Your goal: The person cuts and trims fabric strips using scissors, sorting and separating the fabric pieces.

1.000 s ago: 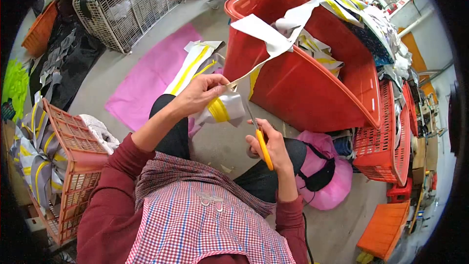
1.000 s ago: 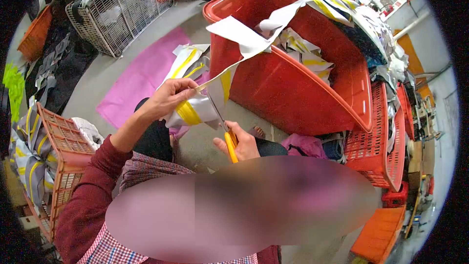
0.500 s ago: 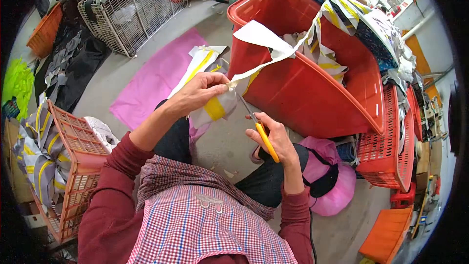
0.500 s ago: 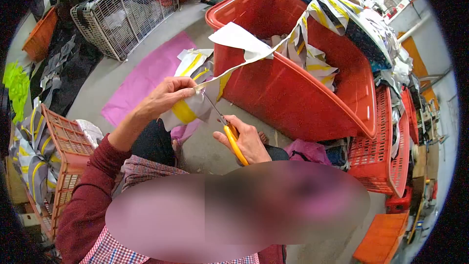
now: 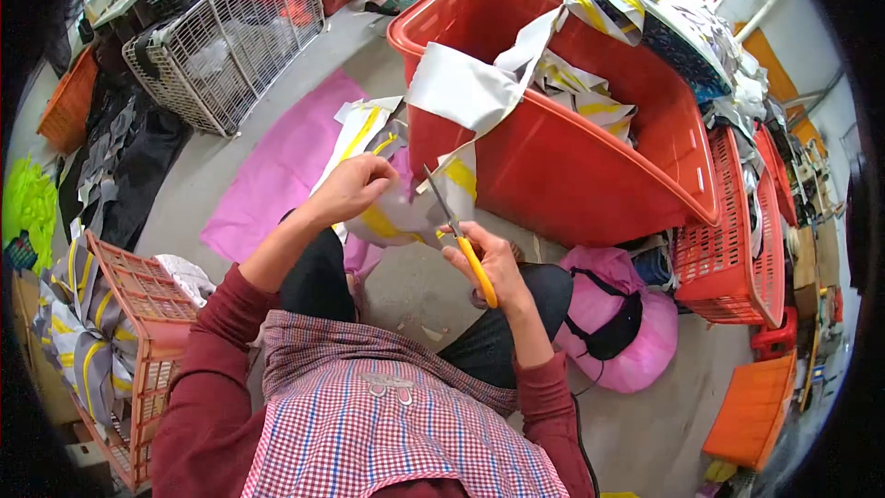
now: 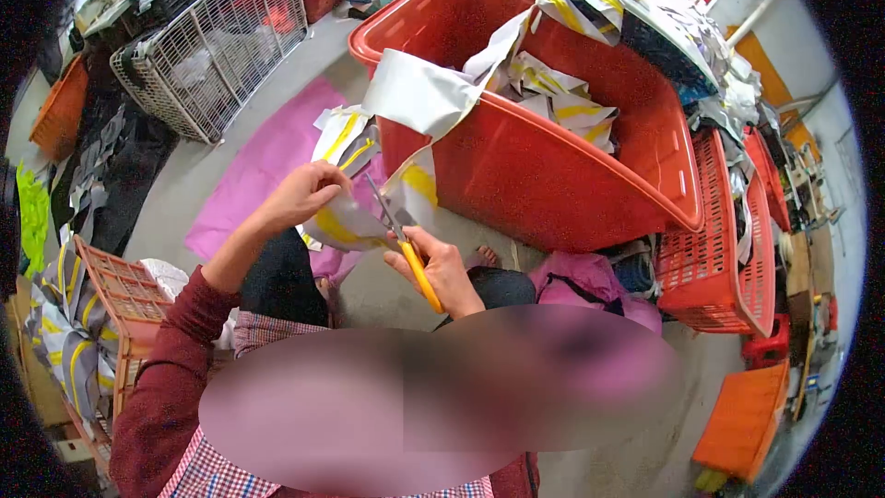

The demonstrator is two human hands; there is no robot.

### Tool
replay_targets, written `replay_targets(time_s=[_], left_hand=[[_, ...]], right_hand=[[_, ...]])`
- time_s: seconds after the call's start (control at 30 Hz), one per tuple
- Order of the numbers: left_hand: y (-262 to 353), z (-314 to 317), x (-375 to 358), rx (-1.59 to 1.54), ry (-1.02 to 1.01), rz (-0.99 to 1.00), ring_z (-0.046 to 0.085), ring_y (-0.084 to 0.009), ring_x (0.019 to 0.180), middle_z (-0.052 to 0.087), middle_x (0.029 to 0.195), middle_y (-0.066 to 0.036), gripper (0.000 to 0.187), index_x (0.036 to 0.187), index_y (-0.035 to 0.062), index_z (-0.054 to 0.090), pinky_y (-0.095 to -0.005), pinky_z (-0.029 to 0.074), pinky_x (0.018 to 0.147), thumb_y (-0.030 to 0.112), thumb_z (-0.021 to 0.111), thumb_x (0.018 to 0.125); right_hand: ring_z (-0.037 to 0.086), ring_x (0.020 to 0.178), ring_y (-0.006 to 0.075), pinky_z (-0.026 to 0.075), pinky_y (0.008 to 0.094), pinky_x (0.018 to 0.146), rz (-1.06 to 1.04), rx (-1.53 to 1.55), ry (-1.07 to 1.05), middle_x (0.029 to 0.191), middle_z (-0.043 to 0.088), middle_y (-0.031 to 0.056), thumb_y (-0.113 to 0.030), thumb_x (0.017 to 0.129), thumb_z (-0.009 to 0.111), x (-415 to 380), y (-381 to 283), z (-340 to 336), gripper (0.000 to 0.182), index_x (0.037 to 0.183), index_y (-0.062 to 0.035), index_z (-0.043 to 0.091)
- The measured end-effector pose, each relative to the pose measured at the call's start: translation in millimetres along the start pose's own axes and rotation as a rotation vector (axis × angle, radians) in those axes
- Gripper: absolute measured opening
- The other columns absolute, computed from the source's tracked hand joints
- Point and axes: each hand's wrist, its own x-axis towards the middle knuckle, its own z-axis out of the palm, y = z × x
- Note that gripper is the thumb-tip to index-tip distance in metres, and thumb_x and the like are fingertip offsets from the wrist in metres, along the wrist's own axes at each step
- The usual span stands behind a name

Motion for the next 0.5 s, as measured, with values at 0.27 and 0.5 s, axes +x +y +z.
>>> replay_targets(time_s=[0.27,0.5], left_hand=[[5.4,101.3,106.7,0.572,0.15,0.081,0.055,-0.0353,0.106,0.055,0.111,-0.019,0.046,0.115,0.0014,0.057,-0.0435,0.046,0.089,0.028,0.069,0.079],[-15.8,130.9,138.0,-0.112,0.466,0.026,0.067,-0.0307,0.089,0.068,0.095,-0.018,0.029,0.107,0.0023,0.064,-0.0358,0.051,0.08,0.02,0.061,0.085]], right_hand=[[0.056,0.076,0.0235,0.048,0.0326,0.074,-0.082,-0.125,0.046,0.087,0.056,0.0157,-0.029,0.08,0.075,-29.5,16.0,5.1,0.053,0.119,-0.0044,0.05],[0.052,0.066,0.0189,0.047,0.0295,0.065,-0.1,-0.181,0.195,0.078,0.054,0.012,-0.025,0.079,0.077,-42.4,32.9,-27.3,0.05,0.118,-0.0053,0.053]])
